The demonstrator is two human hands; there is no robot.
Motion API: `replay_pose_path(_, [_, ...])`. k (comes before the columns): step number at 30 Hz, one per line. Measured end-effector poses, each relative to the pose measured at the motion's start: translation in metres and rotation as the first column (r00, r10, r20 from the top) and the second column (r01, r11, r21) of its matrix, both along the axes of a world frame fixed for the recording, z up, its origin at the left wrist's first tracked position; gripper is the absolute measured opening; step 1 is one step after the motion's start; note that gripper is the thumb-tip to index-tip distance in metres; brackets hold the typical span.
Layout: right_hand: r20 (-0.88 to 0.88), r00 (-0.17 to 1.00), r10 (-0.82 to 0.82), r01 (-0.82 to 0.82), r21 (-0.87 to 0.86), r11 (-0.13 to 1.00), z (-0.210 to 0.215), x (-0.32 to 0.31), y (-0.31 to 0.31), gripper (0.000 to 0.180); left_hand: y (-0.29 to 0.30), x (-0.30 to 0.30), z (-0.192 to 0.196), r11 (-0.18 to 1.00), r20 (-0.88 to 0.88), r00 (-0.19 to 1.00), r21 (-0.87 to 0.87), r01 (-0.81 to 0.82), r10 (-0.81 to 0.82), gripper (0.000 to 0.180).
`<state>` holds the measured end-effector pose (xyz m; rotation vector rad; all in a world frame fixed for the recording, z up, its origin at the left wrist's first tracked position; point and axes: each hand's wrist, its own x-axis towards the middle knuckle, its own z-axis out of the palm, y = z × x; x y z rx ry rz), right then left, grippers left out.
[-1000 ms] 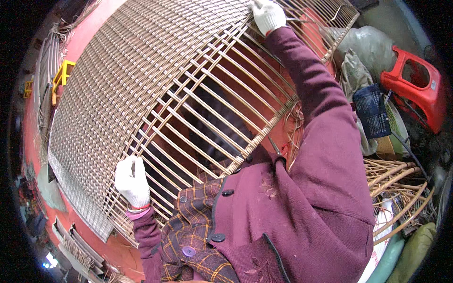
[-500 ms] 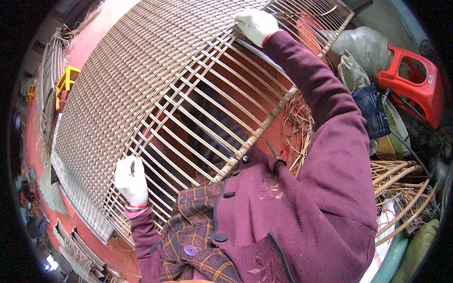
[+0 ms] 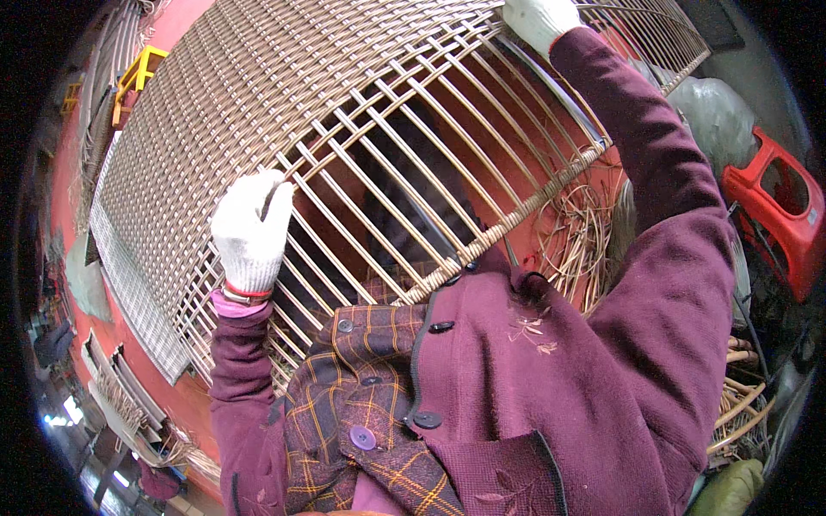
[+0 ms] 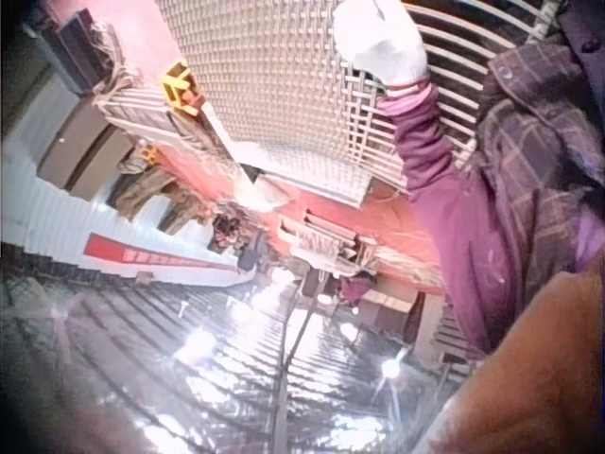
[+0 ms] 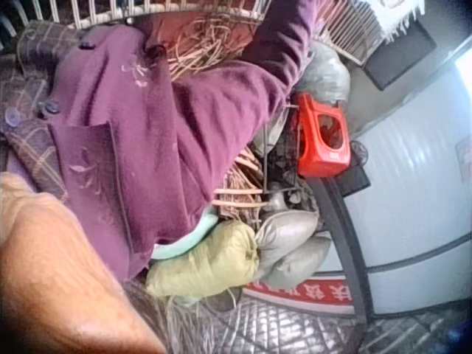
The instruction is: The person weaves a flat wicker basket by hand, threading flexible reeds through a rigid frame and tightening the weave. They repeatedly adjust the basket's position and tuck in loose ends to maintain a tight pattern.
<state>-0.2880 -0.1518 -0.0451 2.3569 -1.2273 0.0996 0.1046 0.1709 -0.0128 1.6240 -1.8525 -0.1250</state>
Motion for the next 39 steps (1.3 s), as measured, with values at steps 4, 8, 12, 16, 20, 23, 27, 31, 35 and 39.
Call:
replay_pose_path(4, [-0.009, 0.998, -0.06, 0.057, -0.222, 0.973, -0.029, -0.002, 0.006, 0.016, 0.003, -0.003, -0.001, 0.998, -0.016, 1.0, 0.063, -0.017, 0.018, 0.016])
replay_pose_path(8, [0.472, 0.881, -0.033, 0.065, -0.05, 0.997, -0.049, -0.003, 0.004, 0.017, 0.01, -0.003, 0.005, 0.989, -0.011, 0.999, 0.145, -0.029, 0.031, 0.017])
replay_pose_path(12, [0.454, 0.89, -0.036, 0.067, -0.052, 0.996, -0.036, -0.003, 0.008, 0.015, 0.001, -0.005, -0.002, 0.993, 0.128, 0.991, 0.113, 0.023, -0.037, 0.011])
replay_pose_path(16, [0.589, 0.806, 0.059, 0.04, -0.155, 0.987, 0.014, 0.017, 0.039, 0.03, -0.015, -0.006, -0.014, 0.997, 0.172, 0.984, 0.065, -0.044, 0.033, 0.01])
replay_pose_path(20, [0.616, 0.659, 0.433, -0.479, -0.1, 0.872, 0.044, 0.072, 0.107, 0.01, -0.017, -0.004, -0.01, 0.995, 0.062, 0.997, 0.084, -0.056, 0.051, 0.013])
replay_pose_path(23, [0.545, 0.716, 0.436, -0.608, 0.181, 0.773, 0.025, 0.107, 0.169, 0.009, -0.01, 0.0, 0.0, 0.975, -0.051, 0.998, 0.218, -0.037, 0.049, 0.015])
replay_pose_path(27, [0.478, 0.808, 0.344, -0.457, 0.141, 0.878, 0.003, 0.128, 0.168, 0.015, -0.004, -0.006, 0.002, 0.974, 0.013, 1.0, 0.228, -0.006, 0.004, 0.019])
replay_pose_path(31, [0.41, 0.821, 0.397, -0.499, 0.177, 0.849, -0.017, 0.144, 0.143, 0.013, -0.012, -0.016, -0.008, 0.984, 0.122, 0.992, 0.172, -0.049, 0.029, 0.019])
replay_pose_path(35, [0.505, 0.776, 0.379, -0.516, 0.162, 0.841, -0.016, 0.14, 0.14, 0.017, -0.002, -0.008, -0.014, 0.999, 0.106, 0.994, 0.038, -0.02, 0.016, 0.017])
replay_pose_path(39, [0.618, 0.711, 0.335, -0.524, 0.148, 0.839, 0.006, 0.153, 0.163, 0.016, 0.049, 0.022, -0.004, 0.993, 0.214, 0.975, -0.117, -0.031, 0.056, 0.011])
